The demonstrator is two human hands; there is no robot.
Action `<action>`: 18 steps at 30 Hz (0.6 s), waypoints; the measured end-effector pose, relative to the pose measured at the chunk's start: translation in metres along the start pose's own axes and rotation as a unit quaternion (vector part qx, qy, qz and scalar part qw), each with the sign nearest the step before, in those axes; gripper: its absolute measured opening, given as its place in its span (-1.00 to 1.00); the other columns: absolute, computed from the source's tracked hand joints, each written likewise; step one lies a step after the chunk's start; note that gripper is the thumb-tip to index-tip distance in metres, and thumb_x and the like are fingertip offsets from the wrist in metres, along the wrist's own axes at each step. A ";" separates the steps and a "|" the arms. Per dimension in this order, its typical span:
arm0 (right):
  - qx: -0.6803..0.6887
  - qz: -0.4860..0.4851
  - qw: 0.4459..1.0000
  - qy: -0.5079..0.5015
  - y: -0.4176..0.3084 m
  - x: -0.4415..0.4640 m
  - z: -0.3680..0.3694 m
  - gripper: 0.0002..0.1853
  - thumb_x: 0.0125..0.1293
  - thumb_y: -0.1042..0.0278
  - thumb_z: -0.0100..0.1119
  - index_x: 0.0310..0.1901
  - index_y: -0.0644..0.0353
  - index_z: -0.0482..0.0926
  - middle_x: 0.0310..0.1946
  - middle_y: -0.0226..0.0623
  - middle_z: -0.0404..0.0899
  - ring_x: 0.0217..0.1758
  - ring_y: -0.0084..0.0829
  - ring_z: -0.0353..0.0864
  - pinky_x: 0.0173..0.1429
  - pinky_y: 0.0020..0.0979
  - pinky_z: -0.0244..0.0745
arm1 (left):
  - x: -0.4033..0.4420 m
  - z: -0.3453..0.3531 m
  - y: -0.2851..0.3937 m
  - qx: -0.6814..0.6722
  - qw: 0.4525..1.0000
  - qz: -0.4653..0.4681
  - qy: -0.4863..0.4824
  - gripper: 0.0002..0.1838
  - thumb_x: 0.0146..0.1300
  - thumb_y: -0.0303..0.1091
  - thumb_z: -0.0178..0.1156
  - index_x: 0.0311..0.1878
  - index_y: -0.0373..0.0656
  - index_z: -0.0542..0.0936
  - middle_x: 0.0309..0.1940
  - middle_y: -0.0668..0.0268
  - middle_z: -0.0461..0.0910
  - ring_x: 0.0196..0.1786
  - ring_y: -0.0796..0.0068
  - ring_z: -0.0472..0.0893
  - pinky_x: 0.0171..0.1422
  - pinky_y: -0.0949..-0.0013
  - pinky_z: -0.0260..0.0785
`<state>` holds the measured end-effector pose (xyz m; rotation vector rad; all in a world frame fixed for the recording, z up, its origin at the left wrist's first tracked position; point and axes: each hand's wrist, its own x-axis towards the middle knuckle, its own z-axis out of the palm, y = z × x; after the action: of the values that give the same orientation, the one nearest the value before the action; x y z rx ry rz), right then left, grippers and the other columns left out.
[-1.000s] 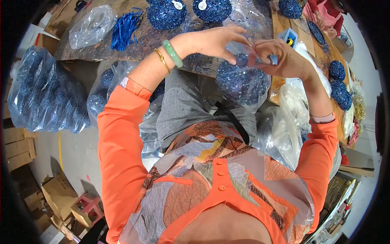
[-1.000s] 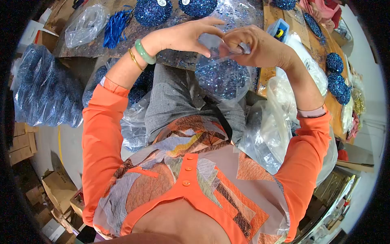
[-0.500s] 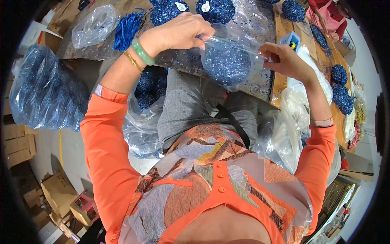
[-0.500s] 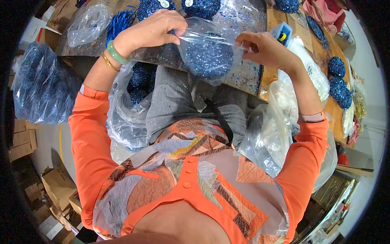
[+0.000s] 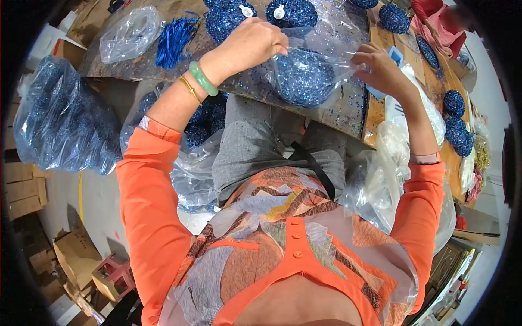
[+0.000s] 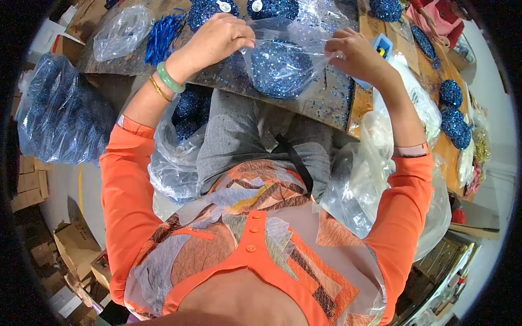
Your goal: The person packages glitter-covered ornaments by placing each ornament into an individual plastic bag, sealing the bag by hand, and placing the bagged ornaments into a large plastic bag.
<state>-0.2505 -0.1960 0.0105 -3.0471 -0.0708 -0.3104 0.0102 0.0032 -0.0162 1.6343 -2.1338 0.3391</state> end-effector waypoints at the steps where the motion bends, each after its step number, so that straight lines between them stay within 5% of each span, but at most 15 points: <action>1: 0.006 -0.006 1.000 0.006 -0.005 0.002 0.001 -0.74 0.05 0.39 0.33 -0.19 0.17 0.57 -0.27 -0.27 0.56 -0.03 -0.20 0.51 0.08 -0.26 0.42 | 0.001 0.002 0.002 -0.016 1.000 -0.006 -0.001 -0.86 0.16 -0.25 0.22 -0.27 -0.02 0.68 -0.41 0.34 0.62 -0.13 0.29 0.61 0.16 0.20 0.28; 6: 0.099 -0.059 0.993 0.028 -0.040 0.029 0.007 -0.49 0.06 0.24 0.40 0.08 0.10 0.51 -0.10 -0.21 0.59 0.09 -0.20 0.51 0.20 -0.26 0.39 | 0.011 0.001 0.015 -0.019 0.999 0.033 0.037 -0.88 0.16 -0.26 0.24 -0.32 -0.07 0.65 -0.38 0.36 0.59 -0.15 0.29 0.57 0.08 0.22 0.32; 7: 0.152 -0.046 0.987 0.024 -0.041 0.034 0.014 -0.49 0.10 0.22 0.39 0.09 0.12 0.50 -0.17 -0.20 0.62 -0.04 -0.19 0.58 0.07 -0.25 0.46 | 0.012 -0.001 0.016 -0.017 0.998 0.037 0.040 -0.88 0.16 -0.26 0.24 -0.32 -0.07 0.64 -0.38 0.36 0.59 -0.15 0.29 0.56 0.09 0.22 0.32; 10: 0.227 0.070 0.969 -0.069 -0.055 0.044 0.007 -0.54 0.08 0.32 0.40 0.03 0.17 0.53 -0.34 -0.30 0.56 -0.22 -0.37 0.56 -0.06 -0.35 0.43 | 0.014 -0.006 0.016 0.002 0.999 0.035 0.020 -0.89 0.16 -0.27 0.25 -0.31 -0.06 0.63 -0.37 0.37 0.57 -0.14 0.31 0.55 0.13 0.22 0.29; 13: 0.226 0.047 0.969 -0.087 -0.037 0.048 0.008 -0.69 0.15 0.28 0.37 -0.11 0.20 0.58 -0.40 -0.36 0.60 -0.38 -0.50 0.54 -0.27 -0.46 0.44 | 0.009 -0.011 0.012 0.024 0.999 0.041 0.013 -0.88 0.16 -0.27 0.24 -0.29 -0.06 0.62 -0.37 0.37 0.54 -0.13 0.32 0.54 0.16 0.22 0.26; 18: 0.340 0.034 0.938 -0.058 -0.027 0.037 0.006 -0.83 0.18 0.40 0.34 -0.23 0.23 0.57 -0.45 -0.47 0.55 -0.39 -0.65 0.46 -0.26 -0.54 0.40 | -0.001 -0.016 0.006 0.029 0.999 0.034 0.017 -0.87 0.16 -0.24 0.25 -0.30 -0.06 0.61 -0.41 0.36 0.49 -0.13 0.33 0.53 0.18 0.22 0.23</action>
<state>-0.2141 -0.1669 0.0140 -2.3666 -0.0633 -0.0708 0.0074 0.0126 -0.0018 1.5774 -2.1770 0.4520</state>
